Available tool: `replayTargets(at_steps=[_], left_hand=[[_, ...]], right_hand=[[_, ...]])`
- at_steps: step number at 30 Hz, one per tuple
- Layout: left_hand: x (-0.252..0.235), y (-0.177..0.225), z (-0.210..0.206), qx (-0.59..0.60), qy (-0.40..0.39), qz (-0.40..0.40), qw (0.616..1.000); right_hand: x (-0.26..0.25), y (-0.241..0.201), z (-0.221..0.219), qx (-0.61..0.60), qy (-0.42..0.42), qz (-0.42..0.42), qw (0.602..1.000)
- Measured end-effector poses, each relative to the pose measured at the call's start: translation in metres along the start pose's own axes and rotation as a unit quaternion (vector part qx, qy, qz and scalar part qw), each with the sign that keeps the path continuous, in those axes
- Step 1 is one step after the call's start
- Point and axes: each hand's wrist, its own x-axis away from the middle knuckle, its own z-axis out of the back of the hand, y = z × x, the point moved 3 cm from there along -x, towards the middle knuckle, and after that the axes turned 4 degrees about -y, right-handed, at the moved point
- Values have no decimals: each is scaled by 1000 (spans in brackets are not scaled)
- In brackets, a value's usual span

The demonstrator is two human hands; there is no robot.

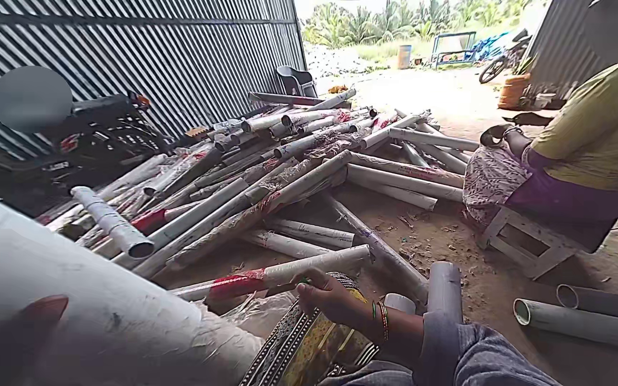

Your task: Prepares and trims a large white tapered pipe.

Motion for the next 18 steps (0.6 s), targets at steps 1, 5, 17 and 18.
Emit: replayTargets(at_steps=[1,5,17,18], left_hand=[[-1,-6,0,0,15,-8,1000],[4,21,8,-31,109,34,993],[-35,82,77,229,-9,-71,971],[-35,84,74,233,-11,-71,970]], right_hand=[[-1,-5,0,9,9,20,1000],[-6,-28,-2,157,37,64,985],[-57,-80,-78,352,-70,273,892],[-60,-84,-88,355,-74,298,883]])
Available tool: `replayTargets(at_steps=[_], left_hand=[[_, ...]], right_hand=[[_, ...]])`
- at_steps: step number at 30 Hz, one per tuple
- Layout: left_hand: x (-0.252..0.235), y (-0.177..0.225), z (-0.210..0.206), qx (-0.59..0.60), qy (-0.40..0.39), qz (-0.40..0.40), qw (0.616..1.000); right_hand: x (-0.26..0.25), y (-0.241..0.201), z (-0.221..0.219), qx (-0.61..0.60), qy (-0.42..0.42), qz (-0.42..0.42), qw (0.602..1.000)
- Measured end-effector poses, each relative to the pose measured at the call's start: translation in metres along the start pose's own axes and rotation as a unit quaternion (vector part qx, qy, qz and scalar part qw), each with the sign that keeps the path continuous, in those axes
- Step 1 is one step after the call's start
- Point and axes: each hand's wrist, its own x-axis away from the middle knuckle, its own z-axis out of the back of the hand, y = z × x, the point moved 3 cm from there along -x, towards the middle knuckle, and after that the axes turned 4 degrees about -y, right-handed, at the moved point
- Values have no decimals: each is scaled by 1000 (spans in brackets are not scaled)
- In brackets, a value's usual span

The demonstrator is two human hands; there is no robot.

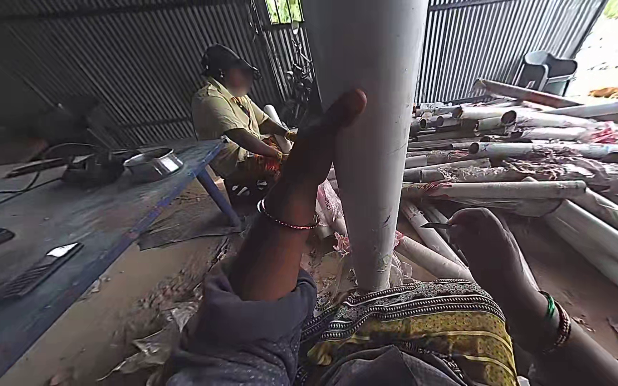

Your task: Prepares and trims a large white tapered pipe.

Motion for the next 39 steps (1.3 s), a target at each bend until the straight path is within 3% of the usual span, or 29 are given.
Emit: replayTargets(at_steps=[6,11,19,23,30,34,37,39], left_hand=[[-8,-9,-17,63,-19,-23,998],[-10,-9,-15,64,-8,-2,998],[-12,-15,0,63,-7,-28,998],[-14,-17,3,81,-18,-37,996],[-16,-21,8,102,2,0,995],[-8,-4,-1,82,59,92,991],[-18,-20,5,93,17,14,995],[-20,-21,5,102,9,2,995]], right_hand=[[-42,-22,-20,55,41,128,989],[-58,0,-26,162,50,251,953],[-32,23,-52,227,2,294,928],[-50,12,-45,200,28,258,945],[-32,17,-68,264,-54,316,910],[-48,5,-50,236,5,292,927],[-54,4,-55,258,6,298,919],[-49,8,-62,273,-14,296,915]])
